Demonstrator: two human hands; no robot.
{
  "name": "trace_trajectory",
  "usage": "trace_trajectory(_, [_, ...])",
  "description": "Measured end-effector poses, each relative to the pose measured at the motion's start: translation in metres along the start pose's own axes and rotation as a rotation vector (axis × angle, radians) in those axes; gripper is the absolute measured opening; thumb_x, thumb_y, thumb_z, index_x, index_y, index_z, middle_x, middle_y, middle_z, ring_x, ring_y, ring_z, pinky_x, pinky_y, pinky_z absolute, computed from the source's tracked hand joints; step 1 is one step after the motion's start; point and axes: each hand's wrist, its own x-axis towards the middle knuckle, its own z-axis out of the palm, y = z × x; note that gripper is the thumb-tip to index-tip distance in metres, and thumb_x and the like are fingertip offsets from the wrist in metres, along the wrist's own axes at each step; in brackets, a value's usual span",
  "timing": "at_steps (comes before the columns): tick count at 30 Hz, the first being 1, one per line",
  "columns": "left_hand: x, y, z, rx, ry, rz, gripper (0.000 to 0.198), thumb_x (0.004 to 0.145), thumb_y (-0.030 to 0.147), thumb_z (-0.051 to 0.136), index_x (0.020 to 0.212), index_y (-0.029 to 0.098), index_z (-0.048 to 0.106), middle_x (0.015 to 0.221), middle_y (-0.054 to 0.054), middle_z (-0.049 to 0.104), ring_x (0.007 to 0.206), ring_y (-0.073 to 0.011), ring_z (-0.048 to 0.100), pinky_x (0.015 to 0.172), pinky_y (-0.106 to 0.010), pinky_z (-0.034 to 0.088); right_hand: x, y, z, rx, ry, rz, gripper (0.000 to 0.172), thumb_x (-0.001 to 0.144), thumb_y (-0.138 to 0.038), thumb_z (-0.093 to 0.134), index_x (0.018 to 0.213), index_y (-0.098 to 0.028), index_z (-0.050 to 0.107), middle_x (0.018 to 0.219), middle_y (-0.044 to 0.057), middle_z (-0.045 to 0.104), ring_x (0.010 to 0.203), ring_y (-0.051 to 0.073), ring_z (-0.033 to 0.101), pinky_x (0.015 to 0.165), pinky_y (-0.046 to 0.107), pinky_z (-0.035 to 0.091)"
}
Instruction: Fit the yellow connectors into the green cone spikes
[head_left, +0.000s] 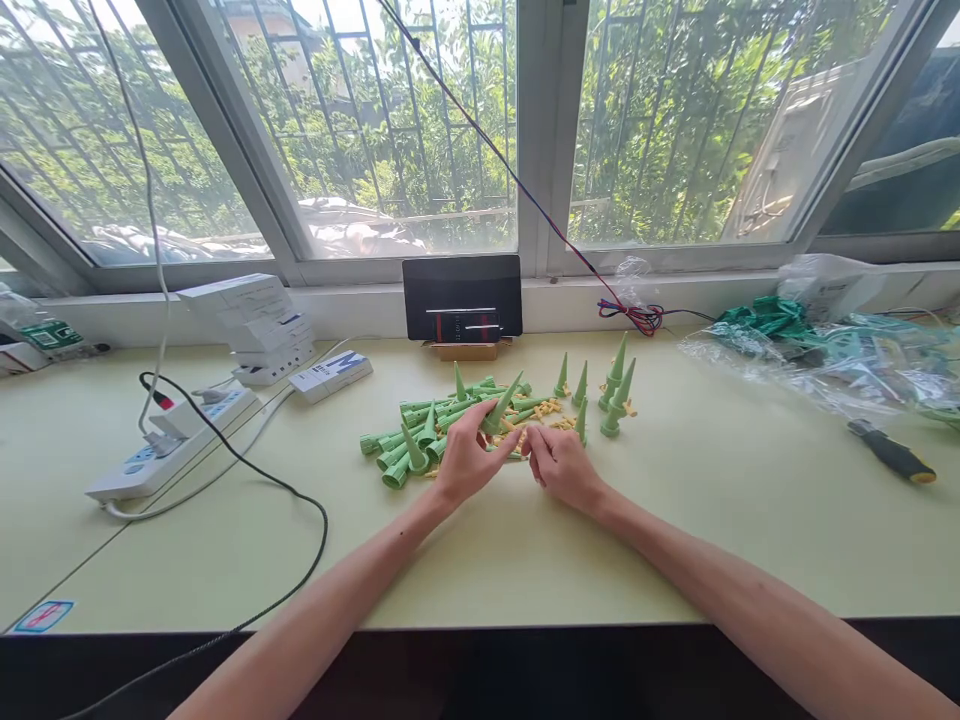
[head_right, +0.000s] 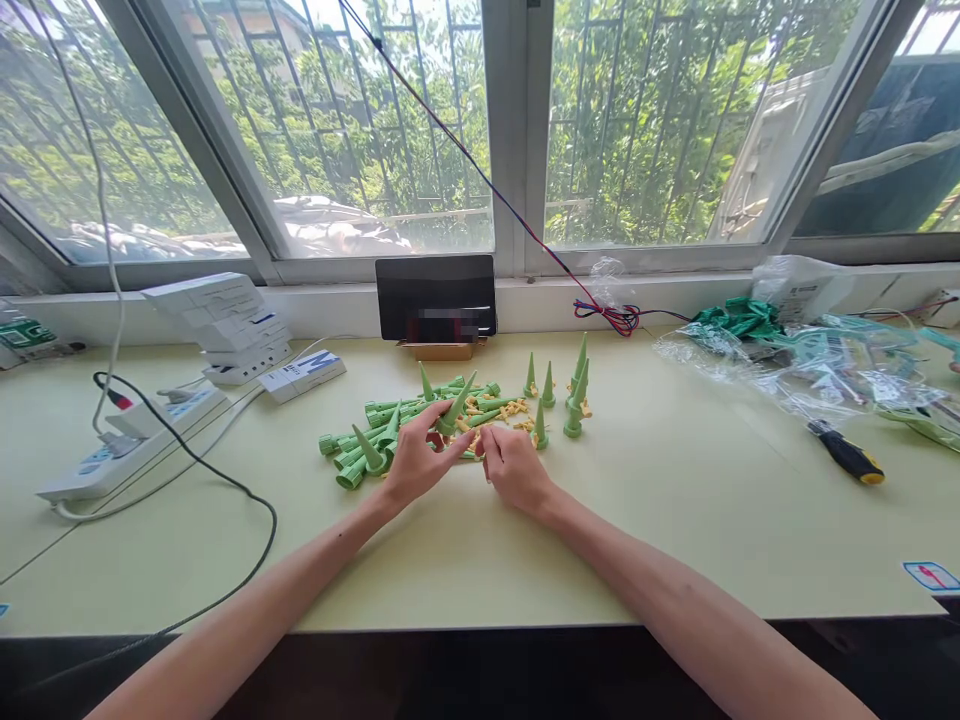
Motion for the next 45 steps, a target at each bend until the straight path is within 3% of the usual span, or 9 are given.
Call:
trace_trajectory(4, [0.0005,0.0004,-0.0004,0.014,0.008,0.02,0.04,0.082,0.037,0.068,0.117,0.018,0.064,0.102,-0.007,0.07,0.071,-0.0144,0.06,0.055,-0.022,0.047,-0.0002,0.0014,0.0005,-0.06,-0.041,-0.061,0.041,0.103,-0.04,0.031,0.072,-0.022,0.05,0.045,-0.002,0.052,0.042,0.015,0.049,0.058,0.03,0.044])
trace_trajectory(8, [0.0002,-0.0015,-0.0001,0.03,-0.002,0.035,0.043,0.082,0.037,0.069,0.121,0.019,0.065,0.103,-0.007,0.069,0.061,-0.0113,0.053,0.051,-0.022,0.045,-0.0011,-0.0017,0.0004,-0.08,-0.039,-0.071,0.035,0.103,-0.034,0.029,0.076,-0.022,0.049,0.048,-0.002,0.054,0.045,0.015,0.051,0.06,0.03,0.044])
trace_trajectory(13, [0.0001,-0.0029,-0.0012,0.057,-0.003,0.034,0.042,0.082,0.037,0.069,0.119,0.019,0.066,0.092,-0.005,0.066,0.058,-0.0112,0.049,0.051,-0.024,0.042,-0.0017,-0.005,0.0002,-0.083,0.047,-0.022,0.027,0.103,-0.033,0.034,0.105,-0.018,0.056,0.06,-0.001,0.06,0.051,0.016,0.056,0.057,0.028,0.044])
trace_trajectory(16, [-0.0007,-0.0027,-0.0015,0.101,-0.025,0.052,0.04,0.082,0.038,0.068,0.117,0.018,0.067,0.083,-0.003,0.062,0.056,-0.0114,0.046,0.052,-0.024,0.041,-0.0013,-0.0048,0.0001,-0.135,0.085,-0.071,0.03,0.101,-0.037,0.041,0.116,-0.016,0.056,0.078,0.005,0.068,0.062,0.018,0.062,0.062,0.03,0.048])
trace_trajectory(23, [-0.002,-0.0044,-0.0002,0.17,-0.034,0.092,0.04,0.081,0.035,0.068,0.116,0.016,0.067,0.076,-0.001,0.059,0.057,-0.0122,0.046,0.055,-0.025,0.04,-0.0018,-0.0031,0.0004,-0.306,0.044,-0.223,0.034,0.103,-0.035,0.038,0.117,-0.015,0.062,0.106,0.014,0.07,0.093,0.024,0.066,0.078,0.035,0.051])
trace_trajectory(28, [-0.0023,-0.0039,-0.0005,0.181,-0.034,0.09,0.035,0.078,0.031,0.069,0.11,0.016,0.068,0.079,-0.002,0.064,0.058,-0.0118,0.047,0.055,-0.024,0.041,-0.0031,-0.0055,0.0007,-0.345,0.015,-0.246,0.031,0.104,-0.032,0.036,0.111,-0.016,0.062,0.098,0.011,0.069,0.088,0.022,0.064,0.077,0.034,0.049])
trace_trajectory(32, [-0.0028,-0.0045,-0.0004,0.178,-0.027,0.099,0.034,0.077,0.03,0.069,0.108,0.015,0.068,0.081,-0.003,0.066,0.057,-0.0114,0.047,0.053,-0.024,0.04,-0.0031,-0.0061,0.0012,-0.336,0.0,-0.241,0.029,0.104,-0.032,0.037,0.091,-0.018,0.06,0.083,0.007,0.065,0.074,0.019,0.058,0.069,0.03,0.044])
trace_trajectory(40, [-0.0047,-0.0059,0.0002,0.193,-0.009,0.132,0.034,0.077,0.03,0.07,0.106,0.013,0.07,0.073,-0.001,0.062,0.055,-0.0107,0.046,0.052,-0.023,0.039,-0.0004,-0.0039,0.0006,-0.14,-0.031,-0.174,0.035,0.103,-0.033,0.039,0.073,-0.02,0.051,0.065,-0.002,0.05,0.059,0.013,0.043,0.059,0.026,0.033])
trace_trajectory(45, [-0.0067,-0.0069,0.0014,0.169,-0.012,0.148,0.034,0.076,0.025,0.07,0.109,0.015,0.07,0.079,-0.002,0.065,0.056,-0.01,0.047,0.051,-0.023,0.039,0.0009,-0.003,0.0001,-0.046,-0.055,-0.113,0.035,0.1,-0.037,0.042,0.07,-0.02,0.048,0.061,-0.003,0.044,0.056,0.012,0.038,0.056,0.026,0.029])
